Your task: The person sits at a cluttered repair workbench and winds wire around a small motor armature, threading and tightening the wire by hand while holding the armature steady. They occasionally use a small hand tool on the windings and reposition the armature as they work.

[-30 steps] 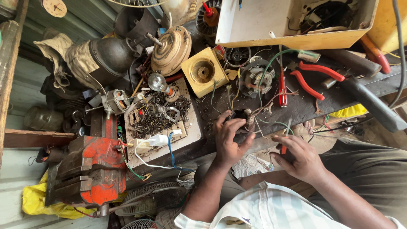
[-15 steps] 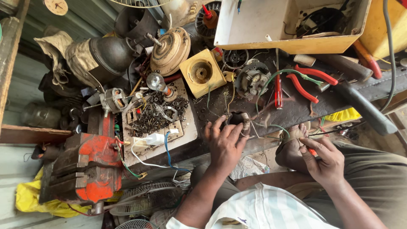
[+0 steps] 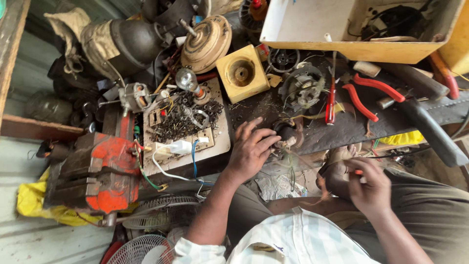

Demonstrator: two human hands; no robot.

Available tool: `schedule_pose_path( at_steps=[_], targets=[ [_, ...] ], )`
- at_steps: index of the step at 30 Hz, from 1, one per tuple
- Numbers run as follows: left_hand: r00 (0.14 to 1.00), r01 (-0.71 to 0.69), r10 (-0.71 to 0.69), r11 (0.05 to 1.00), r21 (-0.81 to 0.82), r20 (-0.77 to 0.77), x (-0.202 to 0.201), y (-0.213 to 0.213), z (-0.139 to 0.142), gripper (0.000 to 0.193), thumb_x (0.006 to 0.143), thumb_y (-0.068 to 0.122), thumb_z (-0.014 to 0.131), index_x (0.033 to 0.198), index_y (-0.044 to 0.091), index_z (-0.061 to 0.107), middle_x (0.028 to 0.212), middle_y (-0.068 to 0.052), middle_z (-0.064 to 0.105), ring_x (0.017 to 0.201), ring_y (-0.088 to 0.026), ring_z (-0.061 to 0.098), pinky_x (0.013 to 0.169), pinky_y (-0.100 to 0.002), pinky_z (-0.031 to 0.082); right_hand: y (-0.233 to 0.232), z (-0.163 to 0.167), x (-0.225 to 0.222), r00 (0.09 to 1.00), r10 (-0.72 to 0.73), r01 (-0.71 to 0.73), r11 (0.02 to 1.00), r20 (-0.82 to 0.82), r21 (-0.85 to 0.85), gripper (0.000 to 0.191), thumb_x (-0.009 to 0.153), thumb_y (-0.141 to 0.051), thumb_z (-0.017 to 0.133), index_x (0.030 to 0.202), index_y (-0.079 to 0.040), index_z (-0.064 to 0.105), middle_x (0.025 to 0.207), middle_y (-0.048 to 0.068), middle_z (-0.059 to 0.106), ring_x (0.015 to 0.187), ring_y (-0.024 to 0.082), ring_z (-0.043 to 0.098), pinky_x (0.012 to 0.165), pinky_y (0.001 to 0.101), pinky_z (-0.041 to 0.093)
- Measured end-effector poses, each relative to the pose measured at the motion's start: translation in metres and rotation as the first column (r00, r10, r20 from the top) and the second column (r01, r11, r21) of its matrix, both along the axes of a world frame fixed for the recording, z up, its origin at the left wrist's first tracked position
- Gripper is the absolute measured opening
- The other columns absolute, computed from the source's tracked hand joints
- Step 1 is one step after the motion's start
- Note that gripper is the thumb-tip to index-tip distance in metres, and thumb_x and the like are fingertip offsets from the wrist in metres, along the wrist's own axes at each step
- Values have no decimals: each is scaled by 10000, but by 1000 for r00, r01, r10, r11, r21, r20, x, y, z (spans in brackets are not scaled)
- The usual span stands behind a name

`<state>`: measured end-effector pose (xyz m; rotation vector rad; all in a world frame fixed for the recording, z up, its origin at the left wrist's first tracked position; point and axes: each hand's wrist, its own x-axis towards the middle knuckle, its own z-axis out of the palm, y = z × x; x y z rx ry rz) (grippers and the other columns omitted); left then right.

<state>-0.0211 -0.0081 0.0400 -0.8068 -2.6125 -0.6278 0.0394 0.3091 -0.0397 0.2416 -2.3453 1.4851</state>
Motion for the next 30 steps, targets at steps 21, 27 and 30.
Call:
schedule_pose_path(
  at_steps=[21, 27, 30],
  targets=[
    [921, 189, -339, 823, 536, 195, 9, 16, 51, 702, 1046, 722, 384, 1321, 136, 656, 1359, -42, 685, 1454, -288, 526, 1265, -479, 395, -61, 28, -14, 865, 490, -478, 870, -108, 118, 398, 797, 25, 677, 1185, -64, 678, 1156, 143, 703, 955, 306, 734, 785, 366, 600],
    [937, 304, -318, 946, 112, 144, 0, 32, 43, 934, 946, 855, 201, 1276, 130, 687, 1235, -71, 745, 1446, -294, 540, 1298, -649, 232, -66, 18, -23, 823, 538, -512, 841, -181, 172, 422, 718, 2, 674, 1136, -50, 672, 1142, 152, 696, 955, 335, 714, 784, 417, 578],
    [953, 295, -289, 954, -52, 93, 9, 34, 38, 999, 900, 877, 225, 1260, 83, 712, 1103, -103, 755, 1429, -347, 523, 1271, -688, 179, -67, 12, -25, 825, 540, -518, 840, -166, 158, 376, 726, -5, 687, 1098, -60, 672, 1112, 145, 700, 965, 336, 716, 786, 419, 574]
  ],
)
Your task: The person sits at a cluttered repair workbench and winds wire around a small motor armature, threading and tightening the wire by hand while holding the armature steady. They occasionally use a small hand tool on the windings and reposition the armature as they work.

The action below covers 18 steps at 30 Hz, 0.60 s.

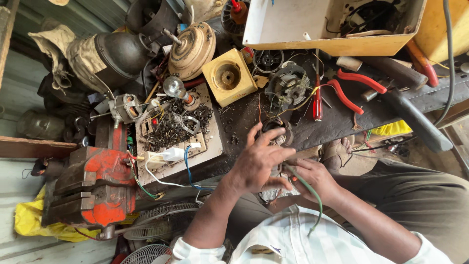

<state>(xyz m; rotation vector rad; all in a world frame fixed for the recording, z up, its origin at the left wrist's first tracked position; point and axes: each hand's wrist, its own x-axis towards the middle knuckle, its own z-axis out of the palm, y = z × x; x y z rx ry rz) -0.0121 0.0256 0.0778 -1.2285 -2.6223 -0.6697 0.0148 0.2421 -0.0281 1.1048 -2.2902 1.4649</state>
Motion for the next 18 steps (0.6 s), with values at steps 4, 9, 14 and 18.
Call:
schedule_pose_path(
  at_steps=[4, 9, 14, 18],
  targets=[
    [999, -4, 2, 998, 59, 34, 9, -7, -6, 1000, 922, 873, 213, 1239, 68, 715, 1065, -111, 752, 1403, -357, 536, 1261, -674, 188, 2, -4, -1, 992, -47, 51, 998, 116, -34, 371, 754, 35, 667, 1116, -47, 675, 1079, 131, 716, 958, 321, 734, 790, 397, 587],
    [996, -28, 9, 978, 206, 94, 15, -12, -17, 955, 983, 854, 197, 1270, 95, 700, 1124, -118, 749, 1411, -344, 525, 1256, -621, 232, 5, 0, -4, 979, -120, 135, 987, 166, -85, 337, 784, 36, 673, 1114, -25, 656, 1099, 145, 711, 945, 310, 736, 763, 357, 593],
    [988, -100, 67, 961, 257, 136, 17, -16, -24, 913, 984, 838, 193, 1213, 125, 714, 951, -80, 738, 1385, -326, 556, 1235, -613, 218, 0, 5, -7, 931, -248, 266, 963, 269, -31, 222, 837, -20, 732, 1055, -43, 699, 974, 106, 736, 800, 261, 738, 647, 339, 573],
    [978, -172, 131, 946, 274, 161, 18, -12, -25, 817, 1011, 784, 239, 1165, 141, 720, 803, -35, 690, 1339, -294, 598, 1232, -615, 204, -11, 4, -6, 936, -322, 327, 945, 140, -21, 174, 822, -75, 778, 984, -63, 716, 895, 93, 722, 780, 274, 733, 637, 354, 567]
  ],
)
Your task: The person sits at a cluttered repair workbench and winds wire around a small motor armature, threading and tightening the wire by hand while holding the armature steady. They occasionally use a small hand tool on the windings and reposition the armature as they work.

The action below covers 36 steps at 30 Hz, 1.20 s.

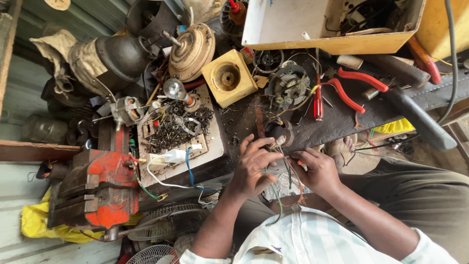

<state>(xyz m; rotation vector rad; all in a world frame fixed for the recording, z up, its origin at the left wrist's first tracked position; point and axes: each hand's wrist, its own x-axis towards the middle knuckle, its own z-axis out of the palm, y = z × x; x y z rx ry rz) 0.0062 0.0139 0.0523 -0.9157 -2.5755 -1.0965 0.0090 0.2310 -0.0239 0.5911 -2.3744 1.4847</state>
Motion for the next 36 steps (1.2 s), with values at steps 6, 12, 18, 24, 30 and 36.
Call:
schedule_pose_path(
  at_steps=[6, 12, 18, 24, 30, 36],
  targets=[
    [990, -133, 132, 991, -9, -54, -3, 12, 4, 404, 978, 515, 636, 1108, 145, 732, 872, -20, 712, 1148, -198, 688, 1239, -564, 265, -12, -4, -2, 995, -69, 57, 985, 72, 164, 237, 734, -198, 835, 892, -94, 692, 824, 74, 715, 749, 328, 712, 605, 415, 550],
    [940, -302, 299, 953, 6, -163, -4, 36, 2, 345, 844, 279, 843, 1106, 126, 679, 930, -11, 696, 1013, -190, 664, 1185, -532, 301, -18, -4, -3, 988, -129, 112, 976, 83, 185, 291, 733, -186, 822, 858, -59, 592, 825, 94, 690, 741, 358, 691, 592, 445, 526],
    [933, -344, 330, 935, -87, -144, -4, 41, 8, 361, 840, 134, 794, 1165, 125, 638, 876, -14, 603, 934, -218, 623, 1156, -528, 331, -21, 9, -5, 989, -115, 105, 988, 92, 109, 205, 807, -161, 794, 890, -62, 635, 805, 92, 683, 713, 324, 696, 591, 414, 536],
    [953, -262, 244, 961, -86, -180, -1, 30, 14, 408, 844, 40, 726, 1229, 106, 609, 1070, -54, 610, 1022, -241, 626, 1148, -532, 359, -9, 30, 2, 999, 47, -45, 994, 24, -97, 154, 819, -98, 748, 925, -48, 648, 863, 126, 670, 737, 295, 676, 602, 366, 520],
    [937, -280, 260, 959, -54, -231, -1, 35, 13, 414, 845, 41, 732, 1244, 111, 640, 1111, -79, 591, 1098, -283, 599, 1129, -519, 401, -3, 29, 4, 944, 178, -118, 968, 278, -221, 159, 866, -116, 745, 971, -31, 661, 745, 71, 641, 667, 140, 608, 609, 278, 486],
    [933, -274, 241, 957, -94, -267, -1, 32, 11, 375, 822, 125, 786, 1176, 123, 661, 1203, -89, 586, 1071, -264, 595, 1063, -504, 395, 2, 11, 15, 751, 373, -107, 883, 545, -457, 106, 925, -112, 714, 941, -17, 668, 729, -9, 650, 678, 46, 538, 590, 251, 455]
  ],
)
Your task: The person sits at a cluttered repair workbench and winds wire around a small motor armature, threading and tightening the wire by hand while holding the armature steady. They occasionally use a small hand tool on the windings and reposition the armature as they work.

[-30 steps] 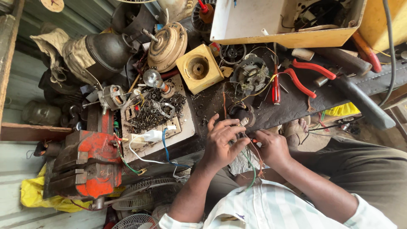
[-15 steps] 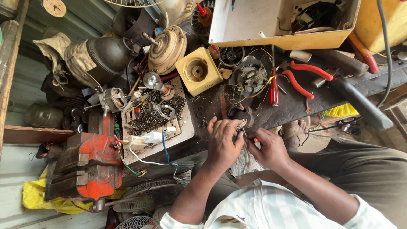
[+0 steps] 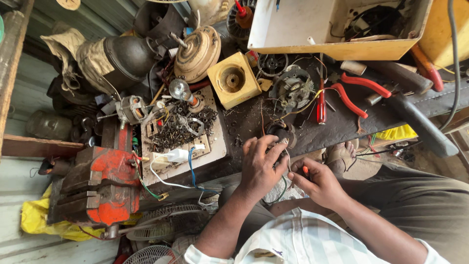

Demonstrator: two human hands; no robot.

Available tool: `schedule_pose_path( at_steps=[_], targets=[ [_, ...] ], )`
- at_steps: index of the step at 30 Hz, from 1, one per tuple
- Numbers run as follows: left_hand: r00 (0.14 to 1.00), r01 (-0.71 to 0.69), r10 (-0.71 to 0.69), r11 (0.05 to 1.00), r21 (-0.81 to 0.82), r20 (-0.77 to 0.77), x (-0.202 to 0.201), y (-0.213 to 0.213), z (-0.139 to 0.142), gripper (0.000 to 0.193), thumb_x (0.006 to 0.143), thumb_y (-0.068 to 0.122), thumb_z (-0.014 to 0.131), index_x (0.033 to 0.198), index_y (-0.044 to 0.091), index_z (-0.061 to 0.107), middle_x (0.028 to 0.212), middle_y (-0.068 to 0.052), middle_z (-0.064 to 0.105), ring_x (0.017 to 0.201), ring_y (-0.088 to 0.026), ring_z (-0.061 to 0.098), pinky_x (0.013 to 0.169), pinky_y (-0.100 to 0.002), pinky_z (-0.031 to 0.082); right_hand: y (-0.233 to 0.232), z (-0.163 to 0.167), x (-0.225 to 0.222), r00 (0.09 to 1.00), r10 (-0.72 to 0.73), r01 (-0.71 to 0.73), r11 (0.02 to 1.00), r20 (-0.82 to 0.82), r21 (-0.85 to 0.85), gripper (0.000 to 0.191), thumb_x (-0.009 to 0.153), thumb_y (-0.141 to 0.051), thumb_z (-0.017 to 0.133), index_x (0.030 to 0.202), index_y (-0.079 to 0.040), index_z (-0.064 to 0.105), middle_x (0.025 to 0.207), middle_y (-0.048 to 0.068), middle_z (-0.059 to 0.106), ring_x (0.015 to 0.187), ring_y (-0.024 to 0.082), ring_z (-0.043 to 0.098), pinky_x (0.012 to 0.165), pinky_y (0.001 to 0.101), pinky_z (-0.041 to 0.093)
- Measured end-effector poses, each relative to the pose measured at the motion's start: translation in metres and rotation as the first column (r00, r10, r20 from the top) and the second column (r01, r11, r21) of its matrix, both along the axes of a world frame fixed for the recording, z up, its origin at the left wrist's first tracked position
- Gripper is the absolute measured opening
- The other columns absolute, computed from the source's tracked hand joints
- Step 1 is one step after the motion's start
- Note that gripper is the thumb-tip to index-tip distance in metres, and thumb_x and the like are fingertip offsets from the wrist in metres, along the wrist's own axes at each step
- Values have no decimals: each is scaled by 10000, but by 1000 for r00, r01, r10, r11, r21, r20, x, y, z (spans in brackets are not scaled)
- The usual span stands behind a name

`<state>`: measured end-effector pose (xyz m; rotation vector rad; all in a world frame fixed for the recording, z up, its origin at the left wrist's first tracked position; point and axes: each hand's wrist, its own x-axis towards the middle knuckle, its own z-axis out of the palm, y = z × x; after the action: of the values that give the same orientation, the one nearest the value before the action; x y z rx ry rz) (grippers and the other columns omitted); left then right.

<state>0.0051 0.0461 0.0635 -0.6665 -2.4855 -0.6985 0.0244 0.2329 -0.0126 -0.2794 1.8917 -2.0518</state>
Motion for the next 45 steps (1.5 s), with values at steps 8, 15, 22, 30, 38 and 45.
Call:
schedule_pose_path(
  at_steps=[8, 15, 22, 30, 38, 45],
  targets=[
    [995, -22, 7, 989, -146, -101, 0, -6, -20, 373, 912, 104, 691, 1281, 142, 657, 1283, -8, 608, 1247, -216, 559, 1145, -525, 347, 14, -2, 16, 954, -30, 100, 971, -300, 219, 116, 893, -131, 748, 913, -35, 686, 708, 35, 679, 647, 101, 614, 604, 277, 518],
    [995, 5, -28, 974, -226, -98, -3, -26, -26, 331, 941, 158, 630, 1270, 174, 664, 1322, 33, 593, 1314, -196, 525, 1191, -574, 270, 12, 1, 17, 859, 92, 62, 958, -504, 281, 119, 848, -126, 766, 912, -46, 705, 759, 77, 701, 664, 228, 691, 584, 330, 523],
    [984, -8, -37, 968, -250, -174, 24, -20, -39, 261, 984, 231, 640, 1235, 189, 695, 1478, -57, 534, 1422, -261, 443, 1189, -590, 234, 11, 1, 19, 778, 218, -33, 951, -590, 309, 154, 834, -125, 803, 927, -52, 703, 742, 89, 665, 644, 265, 672, 568, 364, 512],
    [980, 87, -107, 989, -122, -168, 55, -23, -70, 217, 948, 286, 741, 1145, 203, 776, 1361, 42, 607, 1436, -209, 449, 1227, -533, 279, 34, -1, 21, 715, 206, 56, 936, -668, 348, 189, 839, -97, 762, 996, -43, 671, 905, 92, 716, 800, 240, 714, 691, 333, 549],
    [997, 67, -45, 918, 390, -65, 46, -43, -68, 172, 872, 228, 831, 998, 147, 746, 1168, 14, 699, 1228, -278, 599, 1042, -429, 456, 91, -21, 5, 847, -304, 500, 734, -435, 460, 528, 914, -74, 668, 1403, 15, 490, 1011, 53, 665, 905, 130, 635, 817, 254, 484],
    [979, 189, -203, 893, 408, -10, 36, -41, -64, 149, 874, 212, 836, 992, 153, 767, 1114, 37, 722, 1095, -230, 615, 964, -380, 503, 113, 22, -31, 683, -217, 670, 567, -698, 479, 323, 975, -87, 643, 1294, -43, 676, 1029, 122, 650, 856, 206, 675, 744, 310, 531]
  ],
)
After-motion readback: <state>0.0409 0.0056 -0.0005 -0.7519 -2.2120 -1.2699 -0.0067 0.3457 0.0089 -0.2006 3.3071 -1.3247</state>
